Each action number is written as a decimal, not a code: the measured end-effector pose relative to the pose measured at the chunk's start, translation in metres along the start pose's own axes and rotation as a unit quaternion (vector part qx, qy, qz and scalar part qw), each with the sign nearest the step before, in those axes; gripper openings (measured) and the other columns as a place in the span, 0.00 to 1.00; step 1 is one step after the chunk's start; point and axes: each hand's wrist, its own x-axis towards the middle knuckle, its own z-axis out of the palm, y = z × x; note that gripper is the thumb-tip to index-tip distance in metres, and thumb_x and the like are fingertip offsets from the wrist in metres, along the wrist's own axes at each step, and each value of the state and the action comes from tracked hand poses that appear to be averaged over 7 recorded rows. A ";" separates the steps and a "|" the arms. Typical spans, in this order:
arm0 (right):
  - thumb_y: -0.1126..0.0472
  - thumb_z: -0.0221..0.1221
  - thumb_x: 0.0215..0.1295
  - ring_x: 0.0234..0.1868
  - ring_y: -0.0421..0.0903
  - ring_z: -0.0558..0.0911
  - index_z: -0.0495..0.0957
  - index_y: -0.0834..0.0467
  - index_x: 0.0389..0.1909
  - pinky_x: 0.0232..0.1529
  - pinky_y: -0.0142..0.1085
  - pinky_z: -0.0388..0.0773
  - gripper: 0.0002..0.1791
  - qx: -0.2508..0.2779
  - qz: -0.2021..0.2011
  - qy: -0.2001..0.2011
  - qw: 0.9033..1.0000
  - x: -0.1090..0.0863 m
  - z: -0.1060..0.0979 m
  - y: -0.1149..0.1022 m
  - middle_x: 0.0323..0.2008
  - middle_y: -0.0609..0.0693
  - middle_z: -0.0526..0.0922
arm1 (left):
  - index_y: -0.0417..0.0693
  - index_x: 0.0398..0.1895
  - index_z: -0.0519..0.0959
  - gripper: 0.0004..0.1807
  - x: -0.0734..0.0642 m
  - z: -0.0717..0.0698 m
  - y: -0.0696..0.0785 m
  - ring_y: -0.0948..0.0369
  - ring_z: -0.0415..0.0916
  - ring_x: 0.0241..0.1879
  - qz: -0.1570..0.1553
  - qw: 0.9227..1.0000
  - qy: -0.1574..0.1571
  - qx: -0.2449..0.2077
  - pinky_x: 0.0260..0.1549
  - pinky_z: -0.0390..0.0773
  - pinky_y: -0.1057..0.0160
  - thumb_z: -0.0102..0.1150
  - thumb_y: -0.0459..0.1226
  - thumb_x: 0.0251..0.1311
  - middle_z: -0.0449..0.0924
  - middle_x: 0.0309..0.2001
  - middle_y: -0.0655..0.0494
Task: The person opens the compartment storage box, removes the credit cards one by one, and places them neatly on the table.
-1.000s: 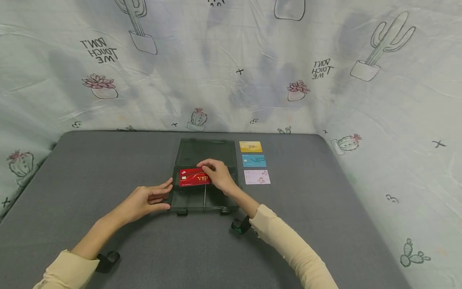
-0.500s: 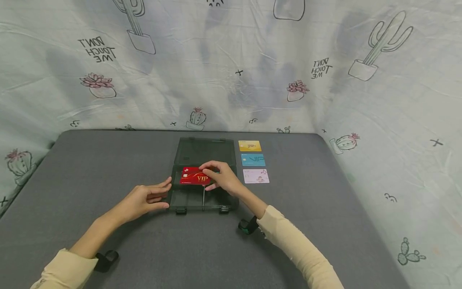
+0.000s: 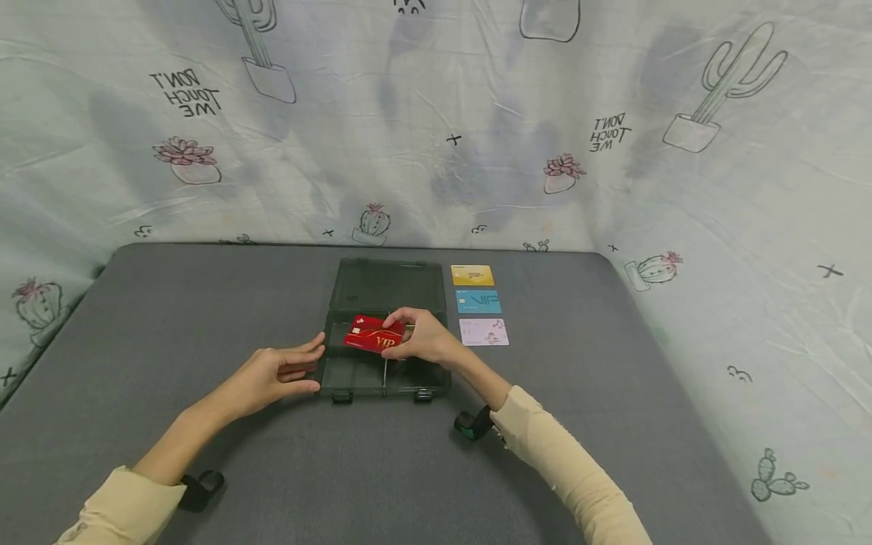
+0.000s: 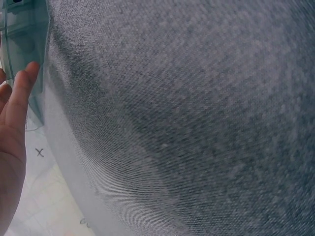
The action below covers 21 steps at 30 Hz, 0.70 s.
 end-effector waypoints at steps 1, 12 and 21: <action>0.72 0.65 0.57 0.27 0.42 0.76 0.72 0.64 0.48 0.28 0.31 0.81 0.18 -0.011 -0.004 -0.003 1.000 -0.001 -0.001 0.000 0.50 0.57 0.72 | 0.26 0.60 0.70 0.32 0.000 0.000 0.000 0.45 0.67 0.60 0.000 1.000 -0.001 0.001 0.48 0.80 0.61 0.69 0.32 0.52 0.58 0.68 0.35; 0.72 0.59 0.62 0.33 0.42 0.73 0.60 0.64 0.63 0.31 0.28 0.72 0.30 -0.028 -0.050 -0.084 0.995 -0.004 -0.007 0.002 0.52 0.59 0.69 | 0.27 0.60 0.70 0.32 -0.001 0.002 -0.001 0.46 0.68 0.59 0.006 1.000 0.006 0.002 0.47 0.80 0.61 0.69 0.33 0.52 0.59 0.67 0.36; 0.68 0.64 0.58 0.27 0.38 0.70 0.69 0.62 0.64 0.28 0.27 0.68 0.30 -0.056 -0.035 -0.076 0.995 -0.004 -0.007 0.007 0.33 0.52 0.71 | 0.27 0.60 0.71 0.32 -0.003 0.004 -0.002 0.45 0.68 0.59 0.011 1.000 0.008 0.010 0.47 0.80 0.61 0.69 0.33 0.52 0.59 0.68 0.36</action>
